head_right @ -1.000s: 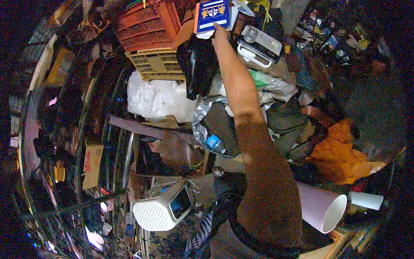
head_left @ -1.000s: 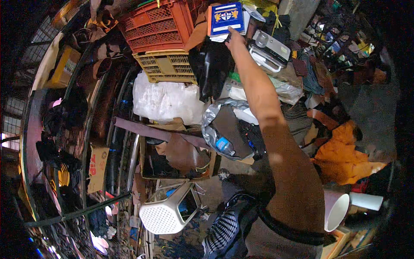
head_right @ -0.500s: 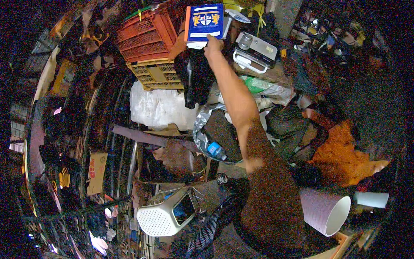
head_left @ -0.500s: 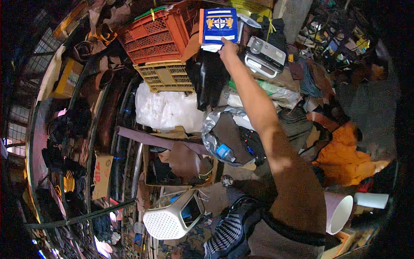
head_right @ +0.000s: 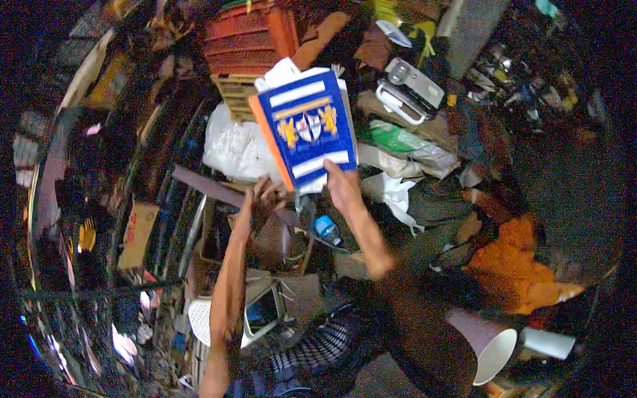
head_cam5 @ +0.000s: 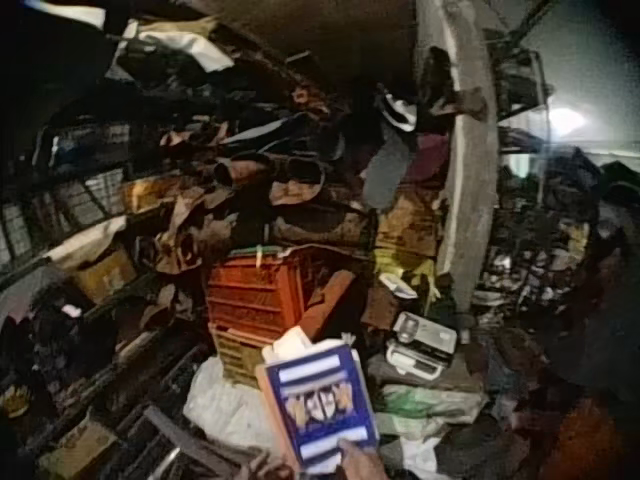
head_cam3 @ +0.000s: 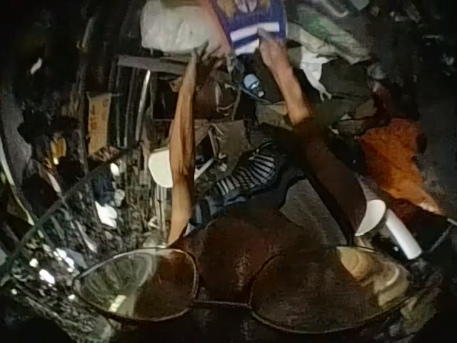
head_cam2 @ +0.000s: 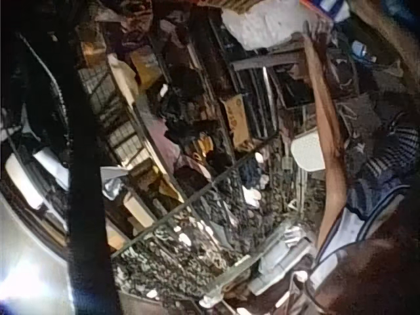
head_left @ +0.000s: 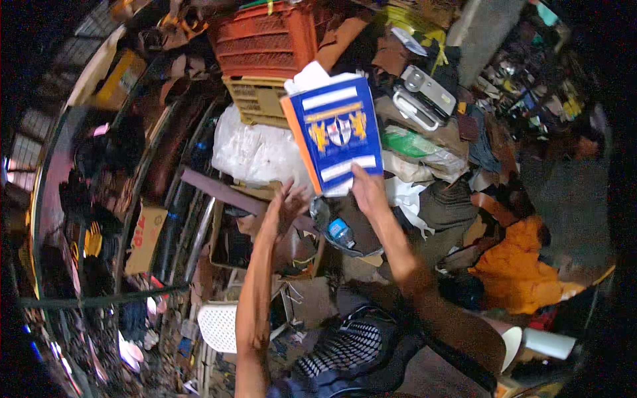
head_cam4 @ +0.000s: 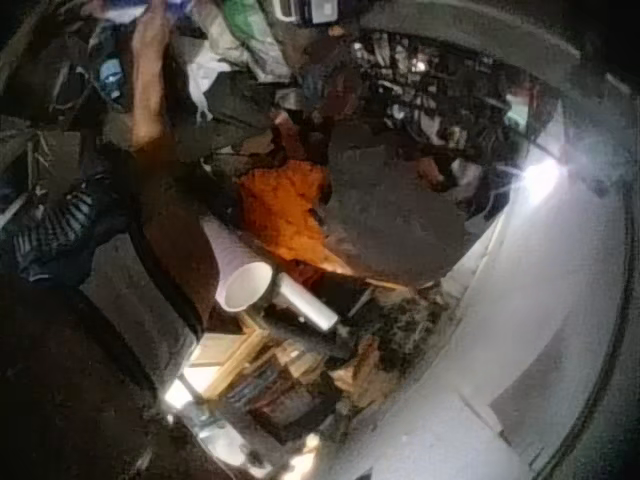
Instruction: Bundling shoe components together and tying them with a plastic ribbon for storage or transport.
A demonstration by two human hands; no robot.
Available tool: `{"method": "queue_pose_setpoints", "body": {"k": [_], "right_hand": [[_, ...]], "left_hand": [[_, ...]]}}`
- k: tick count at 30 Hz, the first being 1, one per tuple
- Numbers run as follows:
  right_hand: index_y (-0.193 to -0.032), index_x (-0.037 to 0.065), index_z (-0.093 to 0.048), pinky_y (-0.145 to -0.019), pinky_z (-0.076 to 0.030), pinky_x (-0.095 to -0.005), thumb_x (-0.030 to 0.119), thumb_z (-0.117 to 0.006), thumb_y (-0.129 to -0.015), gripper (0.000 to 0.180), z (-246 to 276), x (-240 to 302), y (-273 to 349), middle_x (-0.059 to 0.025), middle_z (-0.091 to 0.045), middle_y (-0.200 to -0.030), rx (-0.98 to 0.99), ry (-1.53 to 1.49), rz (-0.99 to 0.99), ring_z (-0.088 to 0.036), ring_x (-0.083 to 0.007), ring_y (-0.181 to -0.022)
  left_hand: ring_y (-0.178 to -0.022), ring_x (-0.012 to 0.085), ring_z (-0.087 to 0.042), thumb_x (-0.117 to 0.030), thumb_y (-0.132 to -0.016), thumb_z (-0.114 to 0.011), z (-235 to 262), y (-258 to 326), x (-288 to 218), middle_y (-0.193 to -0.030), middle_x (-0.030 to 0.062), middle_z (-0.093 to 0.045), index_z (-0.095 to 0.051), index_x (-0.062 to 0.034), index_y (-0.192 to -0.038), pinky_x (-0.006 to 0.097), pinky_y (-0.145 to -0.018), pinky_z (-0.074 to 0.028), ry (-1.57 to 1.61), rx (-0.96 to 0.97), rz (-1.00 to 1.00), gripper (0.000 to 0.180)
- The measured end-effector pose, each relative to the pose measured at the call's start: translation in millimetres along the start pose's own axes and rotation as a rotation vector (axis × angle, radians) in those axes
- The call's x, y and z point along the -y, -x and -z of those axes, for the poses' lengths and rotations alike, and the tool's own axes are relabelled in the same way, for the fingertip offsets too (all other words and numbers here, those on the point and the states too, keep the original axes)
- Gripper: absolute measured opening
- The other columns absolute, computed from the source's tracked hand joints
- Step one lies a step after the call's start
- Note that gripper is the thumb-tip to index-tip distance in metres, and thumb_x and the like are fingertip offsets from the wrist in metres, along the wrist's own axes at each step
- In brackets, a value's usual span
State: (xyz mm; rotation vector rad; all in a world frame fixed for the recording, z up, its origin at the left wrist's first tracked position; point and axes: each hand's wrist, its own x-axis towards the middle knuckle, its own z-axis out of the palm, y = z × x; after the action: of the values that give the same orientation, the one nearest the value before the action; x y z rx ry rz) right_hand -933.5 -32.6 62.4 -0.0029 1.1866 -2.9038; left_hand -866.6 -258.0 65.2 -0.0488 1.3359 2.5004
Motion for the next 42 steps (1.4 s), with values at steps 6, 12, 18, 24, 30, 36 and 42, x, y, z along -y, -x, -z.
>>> {"method": "queue_pose_setpoints", "body": {"k": [6,12,18,24,30,36,42], "right_hand": [[-0.131,0.004,-0.047,-0.098,-0.045,-0.0346,-0.002,-0.061,-0.086,0.047,-1,-2,106,-0.0071,-0.059,-0.122,0.019,0.018,-0.31,-0.057,-0.0182,-0.112],[-0.132,0.003,-0.046,-0.094,-0.047,-0.0334,0.001,-0.062,-0.088,0.047,29,-17,129,-0.0057,-0.058,-0.121,0.118,0.325,-0.458,-0.057,-0.0171,-0.11],[-0.127,0.003,-0.05,-0.077,-0.055,-0.0296,0.01,-0.066,-0.088,0.043,-3,-6,148,-0.0062,-0.063,-0.113,0.138,0.461,-0.552,-0.061,-0.0151,-0.098],[-0.122,0.001,-0.052,-0.064,-0.058,-0.0314,0.011,-0.065,-0.089,0.037,-7,-8,168,-0.009,-0.066,-0.104,0.049,0.652,-0.554,-0.066,-0.018,-0.089],[-0.114,-0.003,-0.056,-0.08,-0.05,-0.0367,0.013,-0.068,-0.086,0.035,-23,13,183,-0.0197,-0.064,-0.099,0.312,1.326,-0.074,-0.064,-0.0338,-0.092],[-0.119,-0.001,-0.053,-0.081,-0.05,-0.0364,0.013,-0.07,-0.083,0.042,-23,15,188,-0.0188,-0.062,-0.11,0.232,1.119,-0.113,-0.064,-0.0292,-0.096],[-0.13,-0.002,-0.049,-0.099,-0.042,-0.0362,0.019,-0.078,-0.077,0.065,-34,52,165,-0.0188,-0.057,-0.124,0.483,1.169,-0.064,-0.055,-0.0261,-0.116]], "left_hand": [[-0.12,0.0299,-0.053,-0.066,-0.092,-0.036,-31,5,7,-0.137,0.0141,-0.05,-0.04,-0.0055,-0.14,0.047,-0.1,-0.045,0.502,-0.12,-0.166,0.078],[-0.121,0.0301,-0.052,-0.045,-0.097,-0.043,10,30,69,-0.138,0.0132,-0.049,-0.04,-0.006,-0.14,0.047,-0.099,-0.045,0.604,-0.093,-0.189,0.059],[-0.116,0.0296,-0.055,-0.041,-0.097,-0.045,19,36,80,-0.134,0.0144,-0.053,-0.044,-0.0047,-0.136,0.045,-0.096,-0.048,0.492,-0.195,-0.256,0.054],[-0.114,0.0292,-0.056,-0.04,-0.098,-0.044,15,28,83,-0.131,0.0143,-0.054,-0.045,-0.0051,-0.134,0.044,-0.095,-0.049,0.455,-0.318,-0.246,0.05],[-0.112,0.0286,-0.058,-0.039,-0.098,-0.043,22,20,92,-0.13,0.0137,-0.055,-0.045,-0.0055,-0.134,0.044,-0.095,-0.049,0.465,-0.367,-0.195,0.049],[-0.109,0.0279,-0.06,-0.035,-0.098,-0.045,31,16,101,-0.127,0.0131,-0.058,-0.048,-0.0051,-0.132,0.042,-0.092,-0.051,0.552,-0.336,-0.15,0.045],[-0.103,0.0246,-0.062,-0.041,-0.099,-0.042,18,18,96,-0.119,0.0082,-0.061,-0.052,-0.0083,-0.128,0.041,-0.088,-0.053,0.535,-0.319,-0.091,0.045]]}}
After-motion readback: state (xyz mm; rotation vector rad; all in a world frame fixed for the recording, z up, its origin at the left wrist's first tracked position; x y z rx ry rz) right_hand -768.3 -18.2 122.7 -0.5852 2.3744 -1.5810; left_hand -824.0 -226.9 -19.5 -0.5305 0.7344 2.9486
